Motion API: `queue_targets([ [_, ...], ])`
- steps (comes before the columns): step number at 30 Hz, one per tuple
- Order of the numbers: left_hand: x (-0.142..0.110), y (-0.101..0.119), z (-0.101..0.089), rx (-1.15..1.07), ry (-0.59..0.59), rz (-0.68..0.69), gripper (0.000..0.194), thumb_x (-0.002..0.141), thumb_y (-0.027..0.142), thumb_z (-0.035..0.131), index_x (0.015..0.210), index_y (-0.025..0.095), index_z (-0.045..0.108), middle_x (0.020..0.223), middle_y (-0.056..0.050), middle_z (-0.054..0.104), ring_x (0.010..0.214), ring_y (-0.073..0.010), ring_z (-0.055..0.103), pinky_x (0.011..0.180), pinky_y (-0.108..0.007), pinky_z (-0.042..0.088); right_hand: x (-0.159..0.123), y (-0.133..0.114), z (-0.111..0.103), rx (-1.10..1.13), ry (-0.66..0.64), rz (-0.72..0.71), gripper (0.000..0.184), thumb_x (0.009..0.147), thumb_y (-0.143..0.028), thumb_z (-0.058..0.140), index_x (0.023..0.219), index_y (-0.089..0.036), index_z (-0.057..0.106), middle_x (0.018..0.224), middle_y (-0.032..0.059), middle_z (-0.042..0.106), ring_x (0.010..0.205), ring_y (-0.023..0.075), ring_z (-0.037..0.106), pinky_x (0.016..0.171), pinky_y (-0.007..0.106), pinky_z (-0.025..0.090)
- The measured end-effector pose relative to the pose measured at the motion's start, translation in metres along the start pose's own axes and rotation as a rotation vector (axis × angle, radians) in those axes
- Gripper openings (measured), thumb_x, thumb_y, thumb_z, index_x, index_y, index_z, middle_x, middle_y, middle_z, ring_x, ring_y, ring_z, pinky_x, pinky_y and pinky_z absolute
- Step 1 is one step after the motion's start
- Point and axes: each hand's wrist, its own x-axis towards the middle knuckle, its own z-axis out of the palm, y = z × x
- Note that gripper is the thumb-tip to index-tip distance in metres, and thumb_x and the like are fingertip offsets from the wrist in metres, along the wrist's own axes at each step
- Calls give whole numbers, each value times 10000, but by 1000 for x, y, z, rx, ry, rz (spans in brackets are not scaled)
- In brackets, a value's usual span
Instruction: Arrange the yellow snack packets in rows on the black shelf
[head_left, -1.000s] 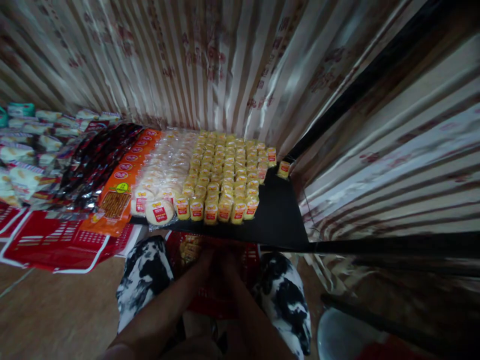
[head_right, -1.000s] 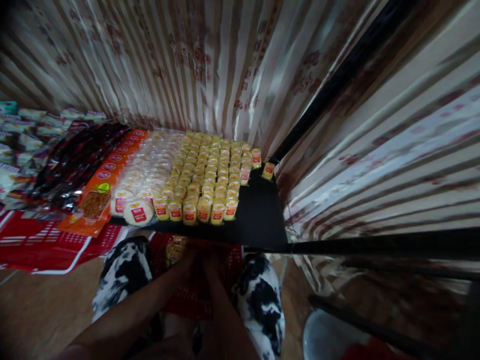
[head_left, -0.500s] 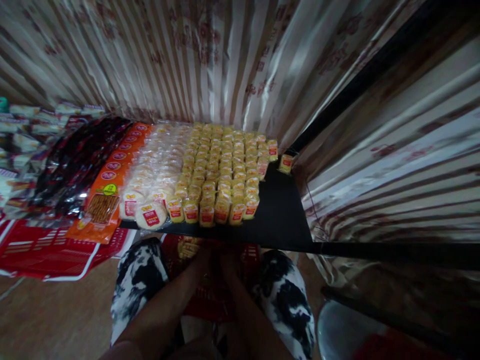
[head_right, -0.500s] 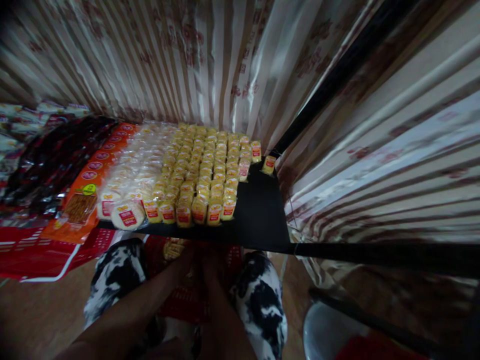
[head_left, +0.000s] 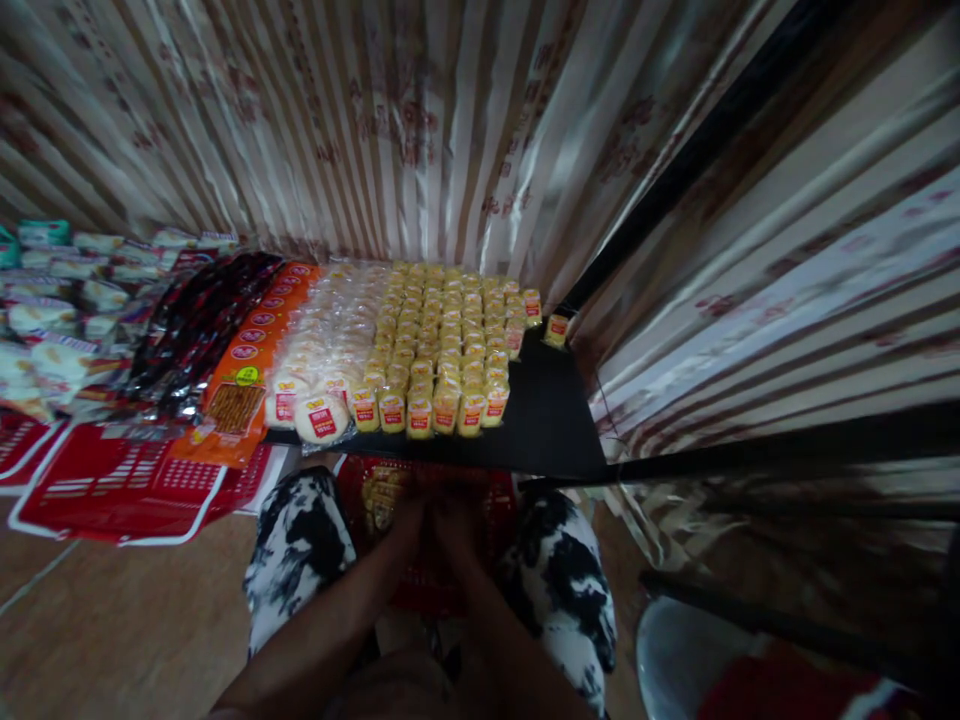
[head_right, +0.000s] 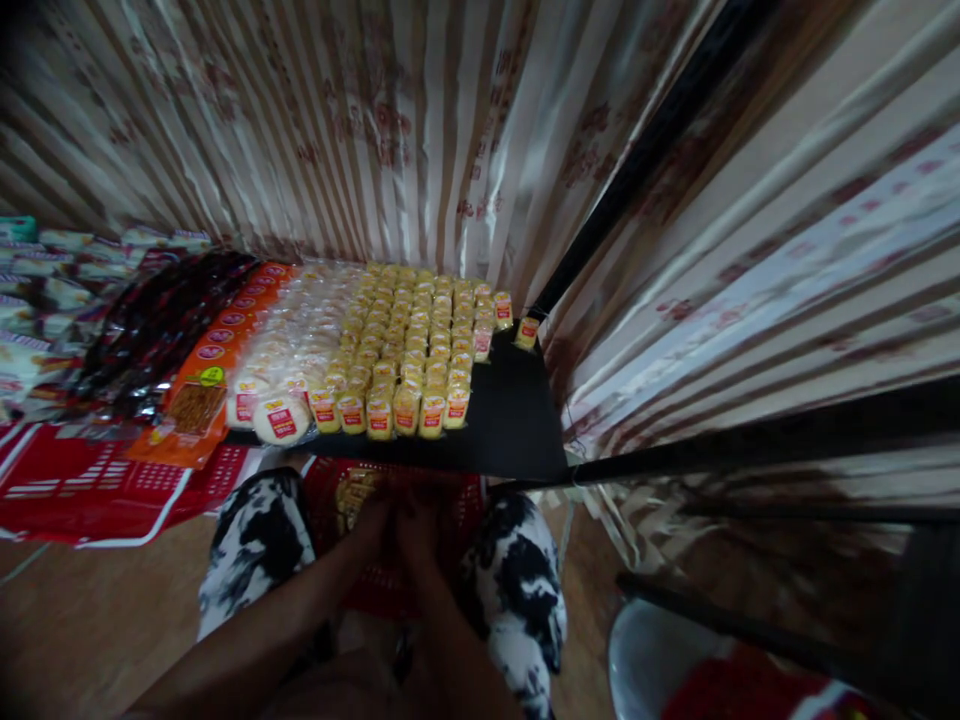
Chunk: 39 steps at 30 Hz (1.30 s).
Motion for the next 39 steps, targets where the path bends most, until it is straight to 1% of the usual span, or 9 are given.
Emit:
queue_targets([
  [3, -10, 5, -3, -39, 4, 72, 111, 631, 183, 616, 736, 162, 646, 758, -44, 697, 729, -179, 647, 733, -292, 492, -16, -2, -3, 48, 57, -87, 329, 775, -176, 445, 966, -171, 712, 1076, 88, 691, 1041, 217, 619, 944, 309, 438],
  [6, -20, 12, -6, -46, 3, 131, 109, 576, 131, 638, 681, 158, 643, 727, -44, 693, 721, -181, 646, 727, -288, 491, -28, -1, -11, 114, 110, -149, 267, 768, -244, 473, 862, -155, 706, 972, 110, 705, 973, 239, 636, 912, 331, 455],
  [9, -33, 19, -9, -55, -15, 192, 144, 575, 123, 635, 714, 158, 650, 762, -44, 700, 764, -184, 654, 756, -291, 492, -35, 0, -26, 173, 152, -128, 248, 768, -355, 494, 801, -168, 653, 838, 96, 706, 838, 232, 657, 808, 318, 495],
  [12, -51, 23, -8, -43, -26, 248, 184, 574, 131, 650, 756, 160, 641, 770, -40, 696, 778, -193, 656, 760, -298, 497, -40, 1, -45, 224, 224, -114, 333, 729, -418, 515, 903, -154, 619, 908, 115, 697, 873, 242, 659, 808, 324, 498],
  [17, -80, 30, 1, 44, -66, 334, 158, 579, 185, 679, 715, 175, 601, 762, -44, 684, 759, -204, 652, 739, -302, 501, -49, 0, -72, 281, 143, -129, 429, 703, -448, 530, 985, -145, 642, 1024, 138, 692, 980, 273, 645, 886, 368, 475],
  [23, -105, 44, 24, 89, -176, 492, 159, 627, 216, 635, 780, 191, 598, 835, -61, 687, 828, -218, 644, 795, -313, 487, -63, -6, -105, 412, 162, -182, 374, 685, -458, 582, 929, -188, 664, 947, 81, 723, 913, 260, 666, 835, 350, 508],
  [31, -127, 83, 66, 406, -105, 709, 220, 753, 176, 480, 903, 202, 639, 976, -81, 638, 954, -210, 581, 896, -302, 426, -49, -19, -150, 513, 257, -259, 382, 681, -469, 589, 940, -190, 620, 918, 88, 720, 855, 245, 674, 818, 361, 521],
  [34, -129, 100, 83, 488, -89, 713, 292, 766, 159, 447, 979, 201, 644, 1046, -85, 621, 1031, -210, 546, 959, -298, 385, -33, -26, -161, 581, 275, -273, 379, 638, -447, 610, 921, -195, 610, 884, 88, 722, 827, 244, 678, 805, 368, 532],
  [39, -124, 118, 108, 475, -157, 628, 446, 779, 146, 421, 1206, 105, 542, 1216, -144, 563, 1105, -202, 533, 968, -261, 388, 0, -31, -176, 583, 358, -276, 362, 597, -435, 616, 872, -199, 604, 827, 84, 719, 783, 243, 681, 762, 365, 544],
])
